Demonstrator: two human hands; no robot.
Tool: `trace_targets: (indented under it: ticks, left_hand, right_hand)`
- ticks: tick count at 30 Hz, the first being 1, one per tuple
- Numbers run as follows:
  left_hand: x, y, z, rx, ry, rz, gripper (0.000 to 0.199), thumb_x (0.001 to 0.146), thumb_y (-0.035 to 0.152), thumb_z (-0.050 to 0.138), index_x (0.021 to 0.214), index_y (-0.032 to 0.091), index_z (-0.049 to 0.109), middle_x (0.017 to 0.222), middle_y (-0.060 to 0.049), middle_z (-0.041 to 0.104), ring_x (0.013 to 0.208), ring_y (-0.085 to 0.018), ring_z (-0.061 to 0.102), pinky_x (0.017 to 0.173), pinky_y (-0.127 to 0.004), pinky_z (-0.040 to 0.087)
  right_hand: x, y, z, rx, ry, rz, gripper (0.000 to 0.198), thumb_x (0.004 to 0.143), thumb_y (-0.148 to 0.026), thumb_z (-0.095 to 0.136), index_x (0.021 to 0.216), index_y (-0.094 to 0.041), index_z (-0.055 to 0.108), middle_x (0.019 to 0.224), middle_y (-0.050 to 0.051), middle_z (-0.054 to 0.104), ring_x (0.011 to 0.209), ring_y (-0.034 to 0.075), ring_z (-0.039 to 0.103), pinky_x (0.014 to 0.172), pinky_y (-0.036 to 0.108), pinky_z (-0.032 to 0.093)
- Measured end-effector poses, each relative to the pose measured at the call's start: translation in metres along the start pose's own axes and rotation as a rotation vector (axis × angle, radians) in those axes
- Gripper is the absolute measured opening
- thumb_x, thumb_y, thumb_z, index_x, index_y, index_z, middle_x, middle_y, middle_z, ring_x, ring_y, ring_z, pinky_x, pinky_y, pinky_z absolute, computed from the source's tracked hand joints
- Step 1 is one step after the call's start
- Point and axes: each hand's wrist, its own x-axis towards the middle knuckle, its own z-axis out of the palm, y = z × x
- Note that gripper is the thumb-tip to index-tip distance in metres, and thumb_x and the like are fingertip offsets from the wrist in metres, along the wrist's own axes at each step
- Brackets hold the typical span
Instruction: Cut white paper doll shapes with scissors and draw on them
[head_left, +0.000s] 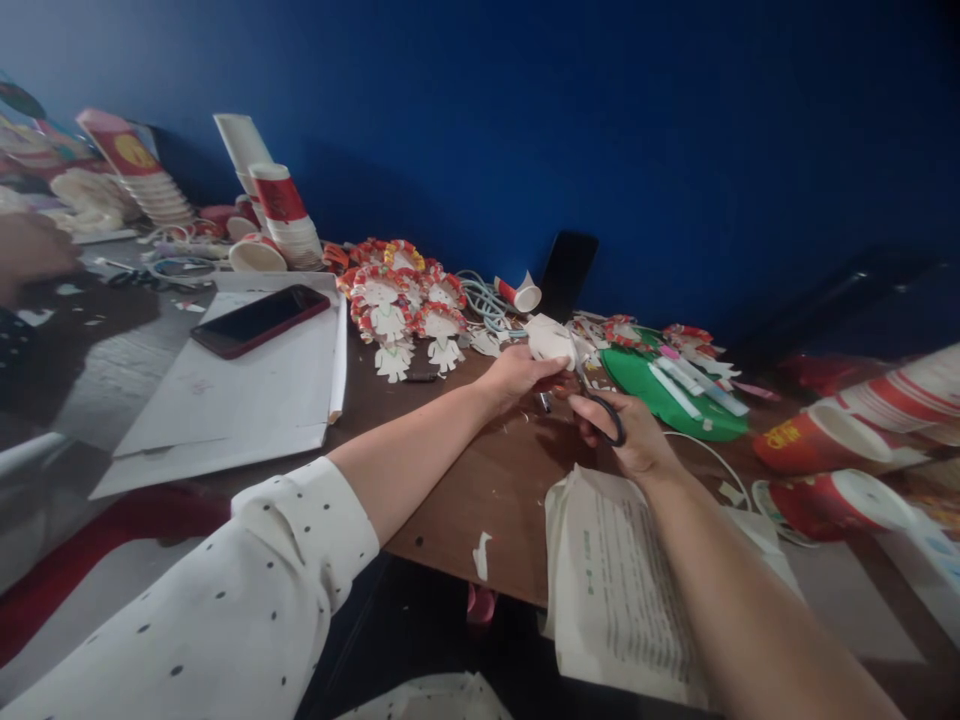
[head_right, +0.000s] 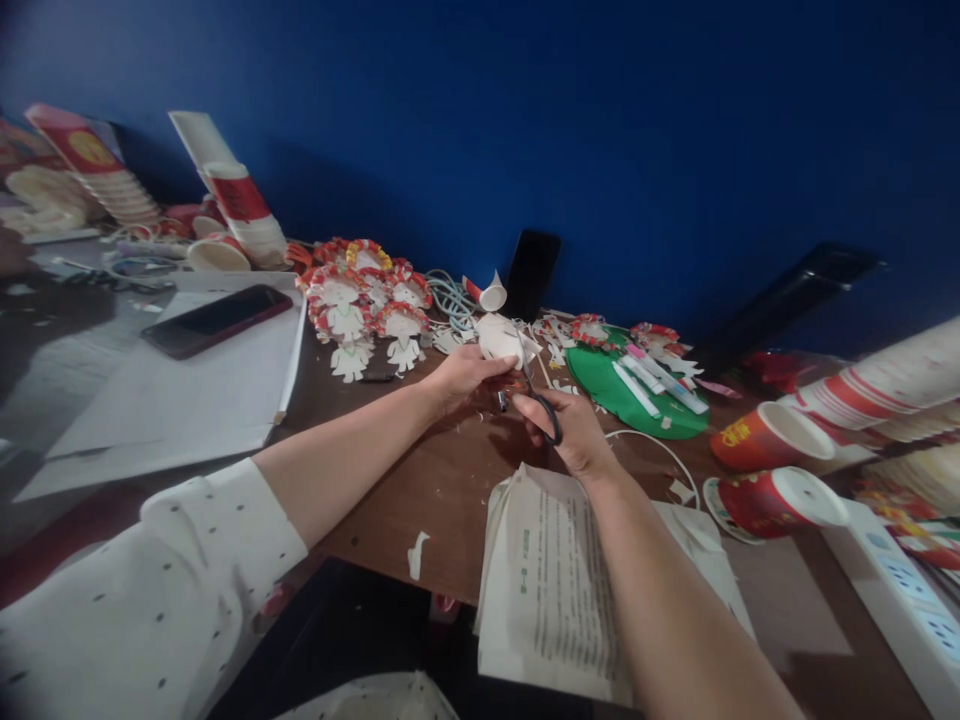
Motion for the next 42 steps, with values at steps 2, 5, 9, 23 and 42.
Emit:
trace_targets:
  ticks: [2, 5, 9, 23, 42]
  left_hand:
    - [0.0, 0.0, -0.001, -0.003, -0.014, 0.013, 0.017, 0.073, 0.018, 0.077, 0.082, 0.008, 0.066, 0.071, -0.005, 0.069, 0.064, -0.012, 0.066, 0.074, -0.028, 0.052]
    - [-0.001, 0.001, -0.002, -0.003, -0.034, 0.006, 0.015, 0.074, 0.017, 0.076, 0.082, 0.008, 0.065, 0.071, -0.005, 0.069, 0.064, -0.012, 0.065, 0.075, -0.028, 0.051]
    - [-0.002, 0.004, -0.002, 0.042, -0.035, -0.017, 0.013, 0.076, 0.017, 0.074, 0.081, 0.008, 0.065, 0.07, -0.005, 0.069, 0.061, -0.01, 0.063, 0.073, -0.027, 0.05]
    - [-0.006, 0.007, 0.001, 0.029, -0.04, -0.064, 0.007, 0.08, 0.013, 0.07, 0.079, 0.009, 0.064, 0.067, -0.003, 0.066, 0.059, -0.008, 0.059, 0.07, -0.025, 0.047]
    - [-0.003, 0.011, -0.003, 0.156, -0.056, -0.081, 0.009, 0.078, 0.008, 0.069, 0.073, 0.009, 0.061, 0.059, -0.001, 0.06, 0.05, -0.007, 0.051, 0.06, -0.025, 0.043]
  right_hand:
    - [-0.001, -0.002, -0.001, -0.015, -0.011, 0.001, 0.042, 0.078, -0.054, 0.069, 0.06, -0.018, 0.059, 0.052, -0.002, 0.054, 0.048, 0.01, 0.048, 0.048, 0.025, 0.035]
    - [-0.001, -0.003, -0.004, -0.032, -0.028, 0.004, 0.043, 0.079, -0.055, 0.068, 0.058, -0.018, 0.058, 0.051, -0.001, 0.053, 0.048, 0.01, 0.047, 0.048, 0.024, 0.035]
    - [0.0, -0.001, -0.008, -0.048, -0.051, 0.027, 0.043, 0.078, -0.055, 0.069, 0.059, -0.018, 0.058, 0.051, -0.002, 0.053, 0.048, 0.01, 0.046, 0.047, 0.024, 0.033]
    - [0.0, 0.0, -0.015, -0.079, -0.077, 0.017, 0.041, 0.077, -0.054, 0.07, 0.061, -0.018, 0.06, 0.052, -0.002, 0.053, 0.048, 0.01, 0.047, 0.046, 0.024, 0.034]
    - [0.0, -0.001, -0.01, 0.022, -0.128, 0.05, 0.04, 0.076, -0.052, 0.072, 0.058, -0.018, 0.06, 0.055, -0.001, 0.056, 0.049, 0.011, 0.049, 0.049, 0.025, 0.036]
